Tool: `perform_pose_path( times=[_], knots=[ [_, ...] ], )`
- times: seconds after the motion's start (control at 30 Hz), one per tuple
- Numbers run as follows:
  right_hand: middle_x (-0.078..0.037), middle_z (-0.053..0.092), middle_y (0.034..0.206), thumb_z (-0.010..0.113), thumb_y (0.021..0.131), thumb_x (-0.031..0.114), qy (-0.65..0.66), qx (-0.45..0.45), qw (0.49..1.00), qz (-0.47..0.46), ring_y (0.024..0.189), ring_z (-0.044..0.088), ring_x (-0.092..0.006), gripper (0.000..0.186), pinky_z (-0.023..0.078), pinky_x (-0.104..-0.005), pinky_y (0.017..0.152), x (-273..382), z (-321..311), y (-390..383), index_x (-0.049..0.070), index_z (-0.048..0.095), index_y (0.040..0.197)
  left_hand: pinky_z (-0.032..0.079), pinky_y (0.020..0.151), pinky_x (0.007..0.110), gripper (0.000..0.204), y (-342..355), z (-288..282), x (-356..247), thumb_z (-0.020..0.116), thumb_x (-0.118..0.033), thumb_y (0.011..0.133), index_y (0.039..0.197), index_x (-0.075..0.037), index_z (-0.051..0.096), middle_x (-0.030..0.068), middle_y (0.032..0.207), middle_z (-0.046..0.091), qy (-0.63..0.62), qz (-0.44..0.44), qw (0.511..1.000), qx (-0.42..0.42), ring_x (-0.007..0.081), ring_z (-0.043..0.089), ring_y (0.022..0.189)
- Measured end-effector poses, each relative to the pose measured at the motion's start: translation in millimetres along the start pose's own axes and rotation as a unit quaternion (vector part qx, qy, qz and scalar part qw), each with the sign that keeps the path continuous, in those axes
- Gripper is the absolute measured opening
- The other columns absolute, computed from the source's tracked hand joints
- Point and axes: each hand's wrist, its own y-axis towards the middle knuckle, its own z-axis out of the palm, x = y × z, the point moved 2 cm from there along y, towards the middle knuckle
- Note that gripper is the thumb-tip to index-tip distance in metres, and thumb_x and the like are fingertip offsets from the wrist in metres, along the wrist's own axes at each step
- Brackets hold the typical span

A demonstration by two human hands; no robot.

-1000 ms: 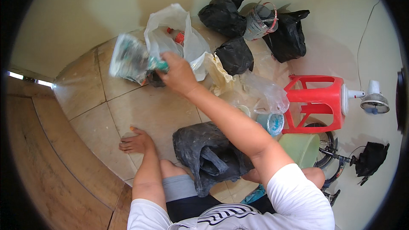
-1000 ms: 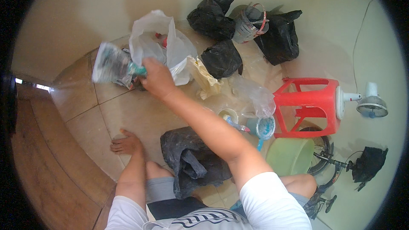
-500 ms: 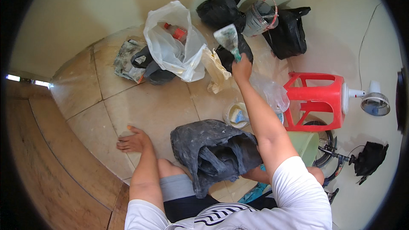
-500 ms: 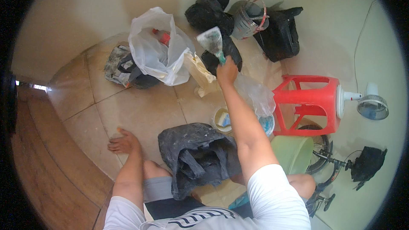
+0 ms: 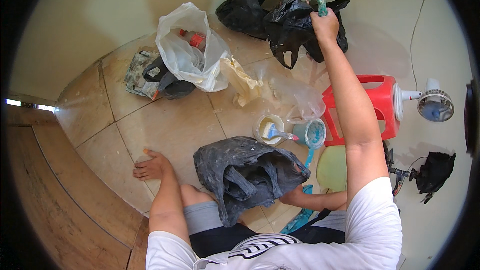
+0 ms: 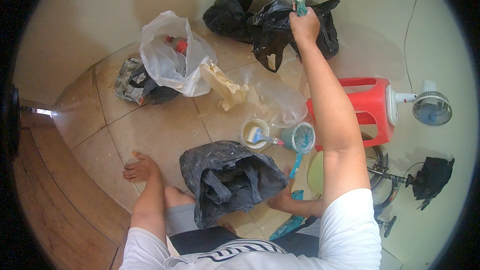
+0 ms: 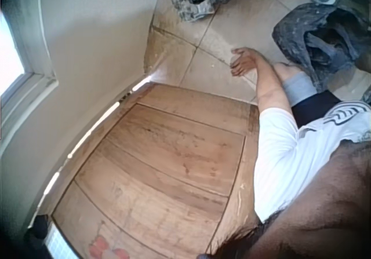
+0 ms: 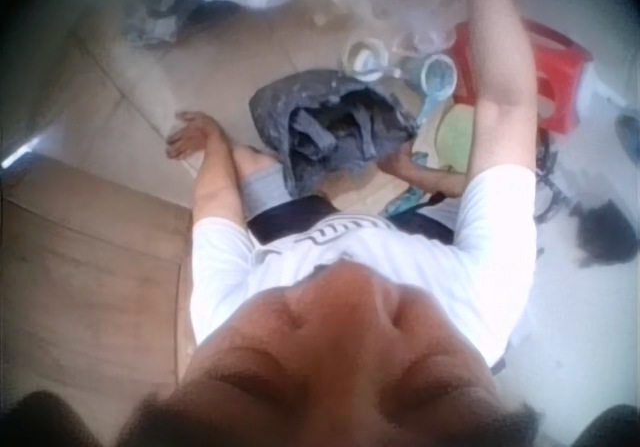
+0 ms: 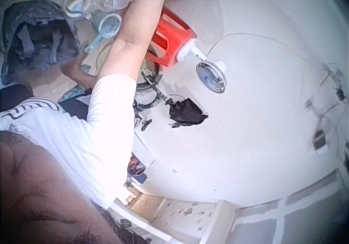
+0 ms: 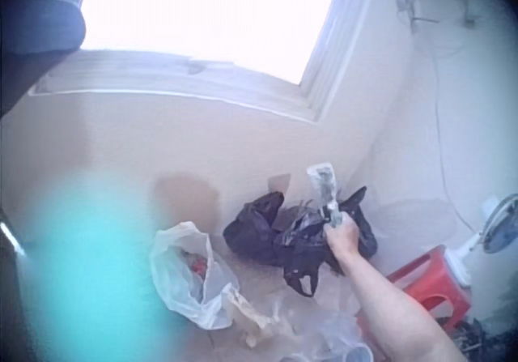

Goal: The person prepares a wall repair mixture by pouring green liquid from a bucket and white powder from a bag into a small blue container, then mixes it with a tool.

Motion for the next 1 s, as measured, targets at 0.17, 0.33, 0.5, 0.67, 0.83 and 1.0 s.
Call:
perform_pose_path(
  times=[0.17,0.33,0.5,0.67,0.83,1.0],
  knots=[
    [-0.025,0.069,0.097,0.069,0.078,0.030,0.010,0.024,1.000,0.000,0.095,0.066,-0.0440,0.036,0.051,-0.0485,0.084,4.8,11.0,-13.3,0.001,0.066,0.099,0.028,0.112,0.059,0.080,-0.3,2.7,0.5,0.046,-0.059,0.095,0.133,0.012,0.046,0.0334,0.136,0.044,-0.003,-0.009,1.000,0.027,0.0501,0.035,0.137],
    [-0.022,0.070,0.099,0.070,0.079,0.029,-0.071,0.095,0.992,-0.046,0.097,0.066,-0.0430,0.035,0.052,-0.0497,0.084,7.6,21.2,-32.8,0.002,0.066,0.101,0.026,0.113,0.060,0.082,-1.0,6.4,1.1,0.044,-0.060,0.095,0.133,0.012,0.046,0.0345,0.139,0.042,0.002,-0.013,0.999,0.030,0.0501,0.033,0.139],
    [-0.019,0.066,0.111,0.070,0.082,0.028,-0.199,0.107,0.974,0.010,0.104,0.064,-0.0405,0.033,0.052,-0.0518,0.086,-3.3,21.1,-45.2,0.006,0.067,0.106,0.026,0.113,0.059,0.082,0.4,4.1,1.8,0.043,-0.061,0.095,0.133,0.012,0.046,0.0339,0.139,0.042,-0.004,-0.020,0.999,0.036,0.0497,0.032,0.139],
    [-0.020,0.061,0.111,0.072,0.079,0.027,-0.146,0.012,0.986,-0.075,0.106,0.059,-0.0401,0.033,0.049,-0.0502,0.090,-13.3,39.7,-47.5,0.005,0.067,0.103,0.028,0.111,0.059,0.080,1.7,2.1,3.0,0.044,-0.060,0.096,0.131,0.011,0.047,0.0325,0.136,0.044,-0.004,-0.008,1.000,0.014,0.0486,0.035,0.136],
    [-0.025,0.060,0.118,0.075,0.081,0.028,0.064,0.000,0.974,-0.219,0.113,0.056,-0.0431,0.037,0.046,-0.0501,0.097,18.5,118.9,-53.4,0.000,0.066,0.103,0.031,0.109,0.059,0.077,2.4,-0.6,3.3,0.046,-0.059,0.096,0.129,0.011,0.047,0.0319,0.133,0.046,-0.010,0.000,1.000,-0.008,0.0482,0.038,0.133],
    [-0.022,0.051,0.139,0.072,0.084,0.045,0.024,0.030,0.987,-0.157,0.128,0.049,-0.0430,0.051,0.042,-0.0554,0.103,38.5,182.7,-53.9,0.007,0.067,0.117,0.032,0.107,0.059,0.078,-0.9,-2.0,-0.5,0.047,-0.059,0.096,0.129,0.011,0.046,0.0314,0.132,0.048,-0.020,0.010,1.000,-0.008,0.0477,0.039,0.132]
  ],
)
